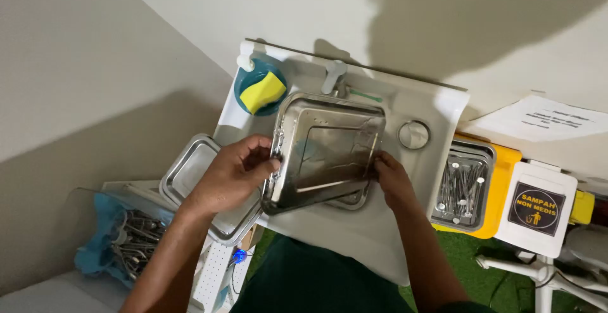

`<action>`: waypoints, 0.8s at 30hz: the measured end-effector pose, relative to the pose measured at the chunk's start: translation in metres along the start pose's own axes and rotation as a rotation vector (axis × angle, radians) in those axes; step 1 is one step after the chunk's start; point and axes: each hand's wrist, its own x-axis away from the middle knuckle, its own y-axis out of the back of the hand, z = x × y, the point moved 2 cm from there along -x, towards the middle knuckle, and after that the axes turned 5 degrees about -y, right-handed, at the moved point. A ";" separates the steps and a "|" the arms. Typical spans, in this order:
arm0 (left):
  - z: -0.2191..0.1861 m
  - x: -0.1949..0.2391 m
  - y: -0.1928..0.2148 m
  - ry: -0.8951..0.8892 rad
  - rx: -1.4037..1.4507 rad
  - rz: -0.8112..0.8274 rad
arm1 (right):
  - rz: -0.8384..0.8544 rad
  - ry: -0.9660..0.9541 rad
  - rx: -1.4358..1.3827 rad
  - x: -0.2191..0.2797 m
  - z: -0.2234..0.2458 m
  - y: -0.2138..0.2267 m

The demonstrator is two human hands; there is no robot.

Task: The person washes multiple stainless steel trays one by one under running water in a sink, rinsing each tray and placing it on a stack to the left. The person finishes by stacking the cleaned trays together.

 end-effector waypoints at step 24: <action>0.054 -0.005 0.024 -0.188 -0.140 -0.349 | -0.324 0.636 0.462 0.101 0.153 -0.010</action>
